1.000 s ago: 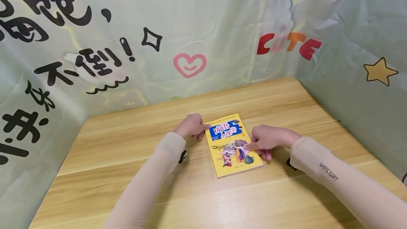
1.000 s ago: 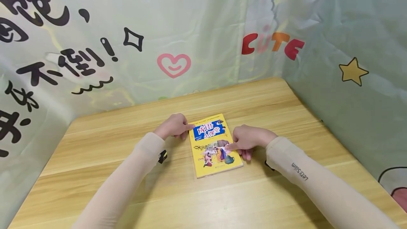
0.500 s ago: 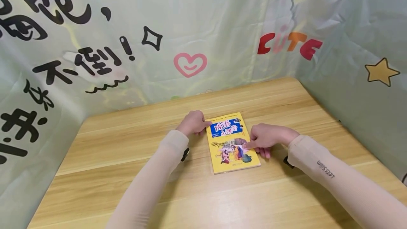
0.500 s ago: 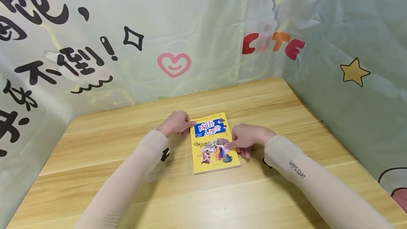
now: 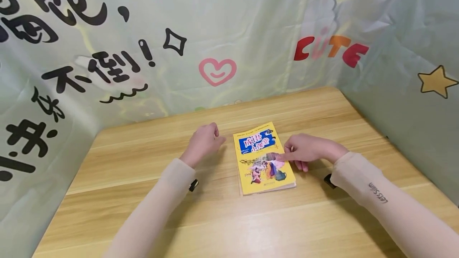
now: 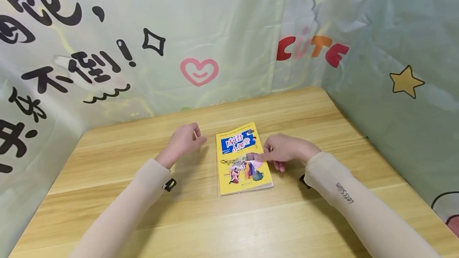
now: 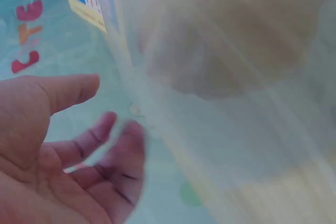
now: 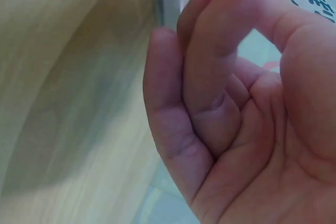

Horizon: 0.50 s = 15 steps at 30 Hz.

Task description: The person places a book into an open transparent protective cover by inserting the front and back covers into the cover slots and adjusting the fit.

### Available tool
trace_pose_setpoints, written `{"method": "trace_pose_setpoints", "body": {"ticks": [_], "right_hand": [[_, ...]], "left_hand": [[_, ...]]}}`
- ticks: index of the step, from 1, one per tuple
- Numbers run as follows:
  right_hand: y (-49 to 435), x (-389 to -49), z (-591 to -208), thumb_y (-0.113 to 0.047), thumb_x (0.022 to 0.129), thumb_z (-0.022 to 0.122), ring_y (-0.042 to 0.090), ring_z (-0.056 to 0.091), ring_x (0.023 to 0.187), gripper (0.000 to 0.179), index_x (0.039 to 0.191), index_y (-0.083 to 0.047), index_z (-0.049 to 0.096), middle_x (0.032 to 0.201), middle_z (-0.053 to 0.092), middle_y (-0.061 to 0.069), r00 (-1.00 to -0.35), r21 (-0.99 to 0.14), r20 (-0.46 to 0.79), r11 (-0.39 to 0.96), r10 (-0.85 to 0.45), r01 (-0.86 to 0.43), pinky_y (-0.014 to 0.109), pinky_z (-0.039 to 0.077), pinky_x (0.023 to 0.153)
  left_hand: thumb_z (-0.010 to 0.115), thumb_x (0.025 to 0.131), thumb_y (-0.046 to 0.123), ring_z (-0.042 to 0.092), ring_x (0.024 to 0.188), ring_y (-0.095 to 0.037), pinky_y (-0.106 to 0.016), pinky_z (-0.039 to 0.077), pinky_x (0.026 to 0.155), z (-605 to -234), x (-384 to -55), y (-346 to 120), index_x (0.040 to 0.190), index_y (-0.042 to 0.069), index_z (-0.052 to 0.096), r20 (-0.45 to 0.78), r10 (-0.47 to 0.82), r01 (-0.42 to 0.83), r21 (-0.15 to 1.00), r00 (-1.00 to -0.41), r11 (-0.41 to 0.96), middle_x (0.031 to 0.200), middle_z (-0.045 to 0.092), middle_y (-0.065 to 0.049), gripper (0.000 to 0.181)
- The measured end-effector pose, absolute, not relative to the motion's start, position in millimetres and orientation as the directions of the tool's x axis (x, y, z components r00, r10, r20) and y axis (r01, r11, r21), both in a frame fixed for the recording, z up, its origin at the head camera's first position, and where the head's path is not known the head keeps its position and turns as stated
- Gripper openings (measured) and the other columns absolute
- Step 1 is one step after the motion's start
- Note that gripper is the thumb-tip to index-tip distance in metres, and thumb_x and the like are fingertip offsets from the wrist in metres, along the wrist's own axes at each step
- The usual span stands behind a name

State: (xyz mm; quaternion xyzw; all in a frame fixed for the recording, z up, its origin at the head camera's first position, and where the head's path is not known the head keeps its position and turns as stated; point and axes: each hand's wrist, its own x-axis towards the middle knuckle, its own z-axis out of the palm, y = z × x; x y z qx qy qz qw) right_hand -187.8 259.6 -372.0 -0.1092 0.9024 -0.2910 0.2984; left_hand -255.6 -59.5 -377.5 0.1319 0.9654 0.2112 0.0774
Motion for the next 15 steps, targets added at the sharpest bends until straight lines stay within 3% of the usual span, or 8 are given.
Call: {"method": "trace_pose_setpoints", "body": {"ticks": [4,7,10,13,15], "right_hand": [[260,-189,-369,-0.045,0.105,0.068,0.017,0.064,0.053,0.042,0.084,-0.009,0.063,0.063,0.066,0.001,-0.826,-0.594,-0.426,0.802,-0.369,-0.052,0.03,0.051,0.064],[260,-189,-368,-0.043,0.106,0.068,0.017,0.064,0.054,0.04,0.084,-0.01,0.064,0.063,0.066,0.001,-0.838,-0.606,-0.397,0.793,-0.373,-0.066,0.027,0.049,0.061],[259,-189,-369,-0.042,0.106,0.068,0.017,0.064,0.055,0.039,0.084,-0.01,0.065,0.063,0.066,0.001,-0.849,-0.618,-0.372,0.783,-0.376,-0.076,0.027,0.048,0.06],[256,-188,-370,-0.041,0.106,0.069,0.017,0.064,0.055,0.038,0.083,-0.01,0.066,0.064,0.066,0.001,-0.859,-0.624,-0.352,0.777,-0.372,-0.081,0.027,0.048,0.06],[255,-188,-370,-0.04,0.105,0.07,0.016,0.064,0.056,0.037,0.083,-0.01,0.067,0.064,0.066,0.001,-0.864,-0.628,-0.342,0.774,-0.37,-0.083,0.026,0.048,0.059]], "left_hand": [[0.075,0.101,0.042,0.063,0.097,-0.027,-0.042,0.058,0.087,-380,-235,-75,0.137,0.0,0.062,-0.135,0.308,0.24,0.371,-0.942,0.897,0.113,0.067,-0.013,0.056],[0.074,0.101,0.047,0.064,0.097,-0.028,-0.045,0.058,0.087,-385,-223,-83,0.142,-0.001,0.058,-0.182,0.329,0.251,0.35,-0.927,0.902,0.113,0.068,-0.015,0.065],[0.074,0.1,0.048,0.068,0.11,-0.032,-0.05,0.059,0.097,-388,-214,-88,0.147,-0.003,0.055,-0.202,0.333,0.251,0.345,-0.921,0.904,0.127,0.069,-0.021,0.072],[0.073,0.101,0.05,0.062,0.136,-0.041,-0.056,0.051,0.116,-390,-206,-91,0.159,-0.005,0.044,-0.216,0.314,0.227,0.351,-0.925,0.908,0.153,0.057,-0.028,0.085],[0.073,0.101,0.05,0.055,0.145,-0.046,-0.058,0.046,0.121,-390,-202,-93,0.162,-0.005,0.039,-0.228,0.301,0.209,0.355,-0.926,0.911,0.162,0.048,-0.03,0.09]]}}
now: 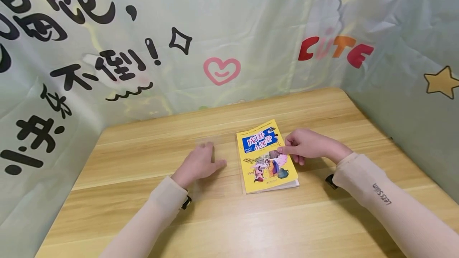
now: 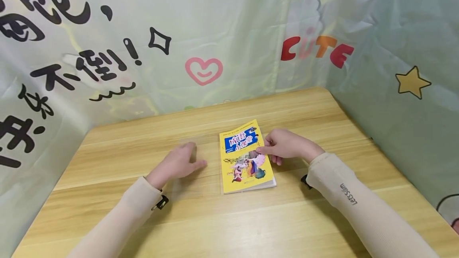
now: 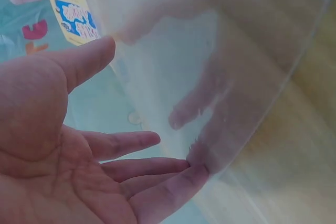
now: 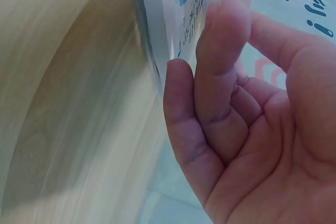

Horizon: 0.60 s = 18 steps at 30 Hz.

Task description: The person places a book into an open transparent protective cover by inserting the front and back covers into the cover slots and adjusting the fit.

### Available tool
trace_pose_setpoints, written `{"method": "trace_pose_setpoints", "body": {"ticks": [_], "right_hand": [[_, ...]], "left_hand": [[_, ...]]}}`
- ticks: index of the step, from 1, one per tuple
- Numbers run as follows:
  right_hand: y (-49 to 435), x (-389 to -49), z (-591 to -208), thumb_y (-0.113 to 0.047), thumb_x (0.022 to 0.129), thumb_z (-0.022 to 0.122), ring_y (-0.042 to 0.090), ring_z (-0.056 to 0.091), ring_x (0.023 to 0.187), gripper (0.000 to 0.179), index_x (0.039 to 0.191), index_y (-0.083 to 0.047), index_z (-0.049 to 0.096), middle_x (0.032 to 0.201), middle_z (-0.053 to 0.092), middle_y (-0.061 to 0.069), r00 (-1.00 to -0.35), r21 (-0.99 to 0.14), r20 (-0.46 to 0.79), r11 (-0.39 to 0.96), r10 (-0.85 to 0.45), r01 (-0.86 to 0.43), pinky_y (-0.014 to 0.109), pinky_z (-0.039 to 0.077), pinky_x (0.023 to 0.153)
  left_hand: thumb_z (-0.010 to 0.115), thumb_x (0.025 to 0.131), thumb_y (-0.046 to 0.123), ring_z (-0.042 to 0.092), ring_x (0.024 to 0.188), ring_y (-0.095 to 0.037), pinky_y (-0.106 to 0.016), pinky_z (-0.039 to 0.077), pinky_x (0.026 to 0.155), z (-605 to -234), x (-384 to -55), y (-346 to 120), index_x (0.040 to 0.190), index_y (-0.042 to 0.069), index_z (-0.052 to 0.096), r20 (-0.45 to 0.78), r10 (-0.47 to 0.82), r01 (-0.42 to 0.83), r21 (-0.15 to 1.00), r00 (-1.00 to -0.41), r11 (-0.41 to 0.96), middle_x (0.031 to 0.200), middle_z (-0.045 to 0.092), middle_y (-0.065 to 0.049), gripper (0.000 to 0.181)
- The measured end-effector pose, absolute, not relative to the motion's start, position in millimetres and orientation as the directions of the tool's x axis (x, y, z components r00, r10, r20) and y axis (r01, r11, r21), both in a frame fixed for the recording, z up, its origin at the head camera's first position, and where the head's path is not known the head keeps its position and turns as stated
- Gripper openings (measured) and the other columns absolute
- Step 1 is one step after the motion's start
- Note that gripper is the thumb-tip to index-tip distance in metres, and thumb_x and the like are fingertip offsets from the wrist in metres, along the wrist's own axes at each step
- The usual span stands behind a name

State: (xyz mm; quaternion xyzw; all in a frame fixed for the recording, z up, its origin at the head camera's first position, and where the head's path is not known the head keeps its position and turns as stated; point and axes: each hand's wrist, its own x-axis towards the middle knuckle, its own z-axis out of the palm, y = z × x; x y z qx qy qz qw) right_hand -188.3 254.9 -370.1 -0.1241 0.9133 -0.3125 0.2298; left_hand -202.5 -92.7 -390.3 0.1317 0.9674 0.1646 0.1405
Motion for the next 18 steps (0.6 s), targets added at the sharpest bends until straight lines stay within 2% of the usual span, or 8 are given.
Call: {"method": "trace_pose_setpoints", "body": {"ticks": [2,9,12,16,18], "right_hand": [[254.6,-188.6,-370.8,-0.039,0.105,0.07,0.016,0.064,0.056,0.036,0.083,-0.011,0.067,0.064,0.066,0.001,-0.867,-0.631,-0.336,0.771,-0.369,-0.083,0.026,0.048,0.058],[254.5,-187.9,-370.7,-0.037,0.105,0.071,0.017,0.065,0.056,0.035,0.081,-0.011,0.067,0.063,0.066,0.001,-0.872,-0.634,-0.319,0.767,-0.371,-0.094,0.026,0.048,0.057],[254.1,-187.6,-369.6,-0.037,0.105,0.071,0.017,0.065,0.056,0.036,0.081,-0.011,0.066,0.063,0.066,0.001,-0.874,-0.63,-0.317,0.77,-0.368,-0.096,0.026,0.048,0.056],[253.5,-187.9,-368.7,-0.036,0.105,0.071,0.016,0.064,0.056,0.036,0.08,-0.011,0.065,0.063,0.065,0.0,-0.874,-0.627,-0.322,0.774,-0.363,-0.09,0.027,0.051,0.057],[253.4,-188.3,-368.7,-0.035,0.105,0.071,0.016,0.063,0.056,0.035,0.081,-0.01,0.065,0.063,0.064,0.0,-0.874,-0.632,-0.323,0.77,-0.364,-0.087,0.029,0.054,0.058]], "left_hand": [[0.073,0.1,0.051,0.053,0.146,-0.048,-0.06,0.045,0.121,-391.3,-199.7,-92.6,0.164,-0.004,0.036,-0.235,0.291,0.198,0.352,-0.928,0.915,0.165,0.044,-0.031,0.092],[0.077,0.099,0.046,0.061,0.135,-0.044,-0.058,0.052,0.112,-395.7,-195.9,-93.1,0.157,-0.008,0.044,-0.195,0.296,0.235,0.285,-0.935,0.929,0.154,0.053,-0.031,0.087],[0.078,0.098,0.044,0.06,0.137,-0.046,-0.058,0.052,0.113,-396.6,-196.0,-93.9,0.156,-0.01,0.044,-0.181,0.306,0.252,0.272,-0.935,0.929,0.155,0.052,-0.032,0.086],[0.078,0.098,0.043,0.061,0.135,-0.047,-0.058,0.054,0.11,-397.2,-196.3,-94.6,0.155,-0.011,0.045,-0.175,0.313,0.261,0.269,-0.933,0.927,0.154,0.053,-0.032,0.085],[0.078,0.098,0.041,0.065,0.128,-0.045,-0.057,0.057,0.106,-397.6,-196.6,-94.9,0.152,-0.011,0.048,-0.169,0.314,0.263,0.269,-0.934,0.927,0.15,0.056,-0.031,0.081]]}}
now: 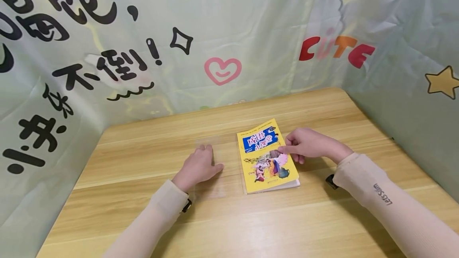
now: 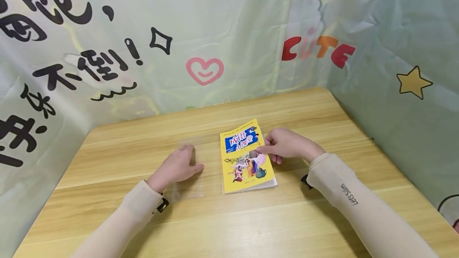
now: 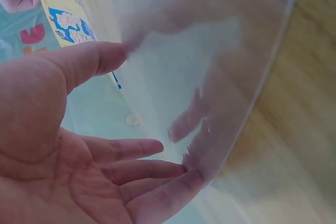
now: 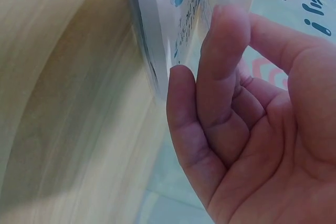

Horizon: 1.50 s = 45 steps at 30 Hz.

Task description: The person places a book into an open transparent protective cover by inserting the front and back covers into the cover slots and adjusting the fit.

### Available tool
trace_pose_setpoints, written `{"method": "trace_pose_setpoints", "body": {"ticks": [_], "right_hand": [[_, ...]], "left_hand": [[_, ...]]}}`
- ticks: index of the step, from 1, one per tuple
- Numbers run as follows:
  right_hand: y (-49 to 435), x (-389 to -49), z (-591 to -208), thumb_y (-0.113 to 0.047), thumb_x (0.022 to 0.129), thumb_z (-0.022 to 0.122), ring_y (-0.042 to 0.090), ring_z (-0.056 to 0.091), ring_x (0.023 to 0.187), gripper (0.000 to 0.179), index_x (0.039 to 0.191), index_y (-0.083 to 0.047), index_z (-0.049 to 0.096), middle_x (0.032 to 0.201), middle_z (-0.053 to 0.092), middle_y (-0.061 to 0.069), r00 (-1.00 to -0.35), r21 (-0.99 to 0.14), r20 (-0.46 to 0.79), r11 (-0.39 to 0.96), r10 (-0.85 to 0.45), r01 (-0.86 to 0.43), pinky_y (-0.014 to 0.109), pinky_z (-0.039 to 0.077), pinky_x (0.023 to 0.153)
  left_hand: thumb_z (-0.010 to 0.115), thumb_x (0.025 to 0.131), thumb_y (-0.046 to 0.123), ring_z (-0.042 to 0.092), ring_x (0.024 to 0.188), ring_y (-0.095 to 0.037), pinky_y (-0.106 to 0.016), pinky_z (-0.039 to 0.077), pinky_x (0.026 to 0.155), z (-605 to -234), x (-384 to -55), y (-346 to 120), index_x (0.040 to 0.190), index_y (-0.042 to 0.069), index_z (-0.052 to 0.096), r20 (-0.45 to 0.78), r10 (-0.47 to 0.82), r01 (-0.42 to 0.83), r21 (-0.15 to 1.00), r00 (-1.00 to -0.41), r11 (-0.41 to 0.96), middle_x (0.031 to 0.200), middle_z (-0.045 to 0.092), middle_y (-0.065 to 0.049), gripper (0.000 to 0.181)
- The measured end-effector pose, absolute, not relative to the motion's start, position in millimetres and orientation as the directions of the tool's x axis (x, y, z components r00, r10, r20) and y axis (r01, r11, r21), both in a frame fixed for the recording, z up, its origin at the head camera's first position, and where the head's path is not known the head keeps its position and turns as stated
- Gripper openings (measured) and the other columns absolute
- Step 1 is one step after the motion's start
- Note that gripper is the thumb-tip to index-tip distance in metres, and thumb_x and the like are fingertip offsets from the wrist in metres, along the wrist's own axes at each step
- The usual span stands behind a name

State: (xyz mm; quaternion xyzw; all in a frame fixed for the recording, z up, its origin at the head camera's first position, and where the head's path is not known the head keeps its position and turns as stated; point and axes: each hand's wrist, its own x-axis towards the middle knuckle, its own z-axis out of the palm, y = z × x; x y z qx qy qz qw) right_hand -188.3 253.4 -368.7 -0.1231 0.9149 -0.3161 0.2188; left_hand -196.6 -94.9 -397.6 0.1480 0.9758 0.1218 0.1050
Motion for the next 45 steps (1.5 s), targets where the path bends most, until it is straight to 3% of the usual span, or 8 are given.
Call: {"method": "trace_pose_setpoints", "body": {"ticks": [5,9,15,21,26,33,38,45], "right_hand": [[253,-189,-368,-0.036,0.105,0.071,0.016,0.063,0.056,0.035,0.081,-0.01,0.066,0.064,0.064,0.0,-0.876,-0.644,-0.307,0.759,-0.372,-0.097,0.03,0.055,0.058],[252,-188,-364,-0.035,0.106,0.07,0.016,0.064,0.057,0.035,0.082,-0.01,0.067,0.064,0.065,0.001,-0.878,-0.649,-0.291,0.753,-0.379,-0.11,0.03,0.055,0.058],[248,-187,-356,-0.03,0.107,0.069,0.018,0.065,0.06,0.028,0.089,-0.008,0.068,0.067,0.065,0.003,-0.891,-0.667,-0.26,0.736,-0.373,-0.113,0.034,0.058,0.06],[244,-191,-352,-0.027,0.108,0.066,0.021,0.067,0.067,0.023,0.1,-0.006,0.071,0.078,0.071,0.005,-0.899,-0.707,-0.2,0.692,-0.39,-0.143,0.036,0.061,0.066],[237,-192,-348,-0.026,0.109,0.065,0.022,0.073,0.075,0.021,0.106,-0.005,0.069,0.089,0.076,0.004,-0.905,-0.729,-0.127,0.657,-0.406,-0.193,0.042,0.065,0.073],[218,-191,-343,-0.029,0.107,0.069,0.026,0.075,0.085,0.02,0.106,-0.01,0.064,0.095,0.072,0.005,-0.92,-0.723,-0.01,0.638,-0.392,-0.264,0.032,0.055,0.07],[200,-194,-343,-0.03,0.105,0.072,0.025,0.073,0.098,0.025,0.118,-0.012,0.06,0.111,0.073,0.008,-0.922,-0.715,0.058,0.629,-0.382,-0.306,0.038,0.061,0.088],[180,-195,-346,-0.034,0.106,0.07,0.03,0.071,0.122,0.038,0.135,-0.012,0.058,0.133,0.07,0.011,-0.919,-0.693,0.084,0.64,-0.386,-0.332,0.049,0.061,0.1]], "left_hand": [[0.078,0.093,0.033,0.066,0.098,-0.035,-0.051,0.06,0.087,-399,-198,-97,0.135,-0.008,0.059,-0.157,0.317,0.265,0.282,-0.936,0.922,0.126,0.063,-0.023,0.061],[0.078,0.092,0.028,0.061,0.089,-0.031,-0.047,0.059,0.077,-399,-198,-98,0.138,-0.005,0.056,-0.162,0.327,0.271,0.294,-0.931,0.917,0.121,0.063,-0.023,0.061],[0.074,0.097,0.026,0.067,0.117,-0.045,-0.058,0.059,0.094,-397,-195,-100,0.156,0.002,0.045,-0.178,0.368,0.297,0.332,-0.913,0.896,0.145,0.057,-0.036,0.07],[0.063,0.106,0.018,0.04,0.151,-0.06,-0.072,0.045,0.114,-396,-195,-105,0.162,0.018,0.045,-0.187,0.437,0.345,0.381,-0.88,0.858,0.156,0.052,-0.036,0.059],[0.055,0.11,0.019,0.035,0.153,-0.061,-0.075,0.037,0.119,-395,-197,-107,0.159,0.018,0.051,-0.221,0.452,0.35,0.382,-0.864,0.856,0.16,0.049,-0.033,0.048],[0.054,0.111,0.029,0.06,0.133,-0.053,-0.065,0.053,0.103,-393,-198,-111,0.15,0.013,0.053,-0.216,0.451,0.344,0.396,-0.866,0.851,0.151,0.053,-0.038,0.042],[0.06,0.109,0.046,0.062,0.133,-0.051,-0.068,0.051,0.109,-393,-198,-113,0.153,0.016,0.049,-0.219,0.442,0.327,0.416,-0.87,0.849,0.154,0.053,-0.036,0.054],[0.063,0.108,0.045,0.063,0.133,-0.044,-0.063,0.051,0.111,-392,-200,-117,0.158,0.017,0.042,-0.219,0.458,0.323,0.459,-0.862,0.828,0.151,0.059,-0.029,0.061]]}}
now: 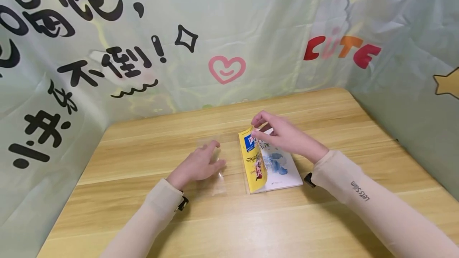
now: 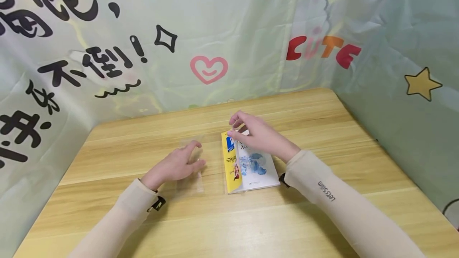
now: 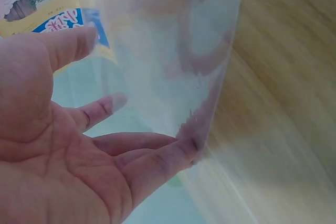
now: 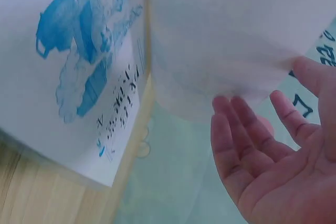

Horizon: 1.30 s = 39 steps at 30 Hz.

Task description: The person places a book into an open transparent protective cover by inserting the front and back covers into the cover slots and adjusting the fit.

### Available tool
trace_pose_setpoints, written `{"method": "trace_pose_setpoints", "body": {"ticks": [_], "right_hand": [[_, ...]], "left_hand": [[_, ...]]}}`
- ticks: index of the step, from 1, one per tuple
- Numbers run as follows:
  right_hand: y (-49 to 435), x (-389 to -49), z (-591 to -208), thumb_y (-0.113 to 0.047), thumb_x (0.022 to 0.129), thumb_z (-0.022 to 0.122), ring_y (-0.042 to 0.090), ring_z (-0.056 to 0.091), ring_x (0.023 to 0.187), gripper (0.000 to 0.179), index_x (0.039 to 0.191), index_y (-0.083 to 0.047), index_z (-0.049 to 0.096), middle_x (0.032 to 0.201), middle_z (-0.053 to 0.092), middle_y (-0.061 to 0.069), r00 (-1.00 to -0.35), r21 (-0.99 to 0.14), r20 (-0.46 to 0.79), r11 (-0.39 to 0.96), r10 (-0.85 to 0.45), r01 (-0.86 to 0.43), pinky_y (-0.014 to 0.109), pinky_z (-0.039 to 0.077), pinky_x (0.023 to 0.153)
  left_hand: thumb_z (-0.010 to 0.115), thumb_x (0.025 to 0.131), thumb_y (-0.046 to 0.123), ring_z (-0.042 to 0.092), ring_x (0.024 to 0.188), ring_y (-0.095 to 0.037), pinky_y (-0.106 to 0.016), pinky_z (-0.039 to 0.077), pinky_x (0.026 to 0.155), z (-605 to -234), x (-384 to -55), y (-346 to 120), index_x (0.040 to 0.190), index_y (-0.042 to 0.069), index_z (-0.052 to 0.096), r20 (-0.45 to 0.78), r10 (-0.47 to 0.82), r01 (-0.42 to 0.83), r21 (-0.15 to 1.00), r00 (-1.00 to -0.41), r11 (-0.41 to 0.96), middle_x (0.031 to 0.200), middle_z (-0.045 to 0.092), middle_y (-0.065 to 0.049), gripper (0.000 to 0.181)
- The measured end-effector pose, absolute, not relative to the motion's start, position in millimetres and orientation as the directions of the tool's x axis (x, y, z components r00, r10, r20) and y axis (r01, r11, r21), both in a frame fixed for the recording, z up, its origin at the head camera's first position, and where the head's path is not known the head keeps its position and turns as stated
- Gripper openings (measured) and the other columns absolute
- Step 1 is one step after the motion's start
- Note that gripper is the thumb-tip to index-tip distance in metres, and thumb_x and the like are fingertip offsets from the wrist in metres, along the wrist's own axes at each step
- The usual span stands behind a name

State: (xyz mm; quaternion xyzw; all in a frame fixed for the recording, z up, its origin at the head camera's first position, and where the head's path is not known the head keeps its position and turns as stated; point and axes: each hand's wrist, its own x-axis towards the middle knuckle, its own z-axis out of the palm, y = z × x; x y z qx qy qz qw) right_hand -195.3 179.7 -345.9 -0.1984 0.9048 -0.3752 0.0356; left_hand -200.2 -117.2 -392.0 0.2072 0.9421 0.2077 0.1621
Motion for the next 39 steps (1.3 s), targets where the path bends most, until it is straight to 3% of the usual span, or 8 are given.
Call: {"method": "trace_pose_setpoints", "body": {"ticks": [6,11,13,19,24,28,34,39], "right_hand": [[169,-195,-355,-0.041,0.108,0.065,0.034,0.065,0.132,0.04,0.137,-0.015,0.06,0.143,0.064,0.009,-0.903,-0.623,0.138,0.672,-0.408,-0.399,0.054,0.057,0.104],[158,-195,-369,-0.044,0.111,0.058,0.037,0.062,0.128,0.041,0.144,-0.02,0.059,0.152,0.056,0.016,-0.885,-0.575,0.132,0.693,-0.446,-0.435,0.058,0.054,0.106],[154,-195,-375,-0.045,0.112,0.056,0.039,0.059,0.136,0.041,0.146,-0.023,0.059,0.157,0.051,0.018,-0.88,-0.565,0.119,0.698,-0.459,-0.44,0.062,0.051,0.111],[141,-193,-389,-0.048,0.113,0.05,0.048,0.034,0.159,0.042,0.146,-0.023,0.06,0.171,0.033,0.025,-0.868,-0.546,0.084,0.706,-0.489,-0.45,0.071,0.04,0.118],[135,-189,-396,-0.042,0.118,0.037,0.054,0.015,0.164,0.047,0.154,-0.021,0.057,0.176,0.022,0.028,-0.862,-0.53,0.039,0.722,-0.505,-0.446,0.073,0.027,0.126],[133,-187,-399,-0.036,0.118,0.033,0.051,0.005,0.166,0.048,0.16,-0.022,0.052,0.179,0.013,0.026,-0.857,-0.506,-0.002,0.74,-0.515,-0.443,0.07,0.021,0.13],[130,-187,-403,-0.033,0.116,0.036,0.047,-0.002,0.167,0.056,0.167,-0.009,0.039,0.178,0.002,0.028,-0.852,-0.491,-0.029,0.749,-0.523,-0.444,0.065,0.021,0.132],[128,-187,-405,-0.038,0.113,0.048,0.046,0.004,0.167,0.058,0.155,0.002,0.044,0.176,0.006,0.034,-0.865,-0.511,0.012,0.741,-0.501,-0.436,0.061,0.027,0.131]], "left_hand": [[0.059,0.109,0.045,0.049,0.149,-0.049,-0.067,0.042,0.121,-392,-201,-120,0.166,0.018,0.032,-0.221,0.482,0.337,0.477,-0.848,0.811,0.162,0.049,-0.029,0.069],[0.057,0.109,0.048,0.038,0.156,-0.05,-0.069,0.033,0.125,-391,-202,-123,0.169,0.019,0.029,-0.24,0.49,0.338,0.477,-0.838,0.811,0.166,0.042,-0.031,0.072],[0.057,0.109,0.048,0.038,0.157,-0.051,-0.069,0.033,0.125,-391,-203,-124,0.169,0.018,0.029,-0.248,0.492,0.337,0.477,-0.835,0.812,0.166,0.041,-0.031,0.072],[0.056,0.11,0.047,0.037,0.157,-0.052,-0.07,0.033,0.125,-392,-204,-128,0.169,0.017,0.027,-0.248,0.51,0.344,0.495,-0.824,0.798,0.172,0.035,-0.026,0.073],[0.056,0.11,0.045,0.028,0.16,-0.053,-0.069,0.027,0.128,-393,-204,-130,0.171,0.015,0.025,-0.248,0.52,0.349,0.505,-0.817,0.79,0.172,0.033,-0.027,0.075],[0.055,0.11,0.044,0.025,0.161,-0.054,-0.069,0.024,0.129,-393,-204,-131,0.171,0.014,0.024,-0.245,0.529,0.356,0.511,-0.812,0.782,0.173,0.031,-0.027,0.075],[0.054,0.11,0.044,0.025,0.162,-0.051,-0.066,0.023,0.131,-391,-203,-133,0.171,0.013,0.022,-0.24,0.541,0.368,0.513,-0.806,0.776,0.175,0.029,-0.024,0.076],[0.055,0.109,0.044,0.025,0.162,-0.052,-0.066,0.023,0.131,-391,-204,-134,0.172,0.013,0.023,-0.238,0.543,0.368,0.518,-0.805,0.772,0.175,0.029,-0.024,0.077]]}}
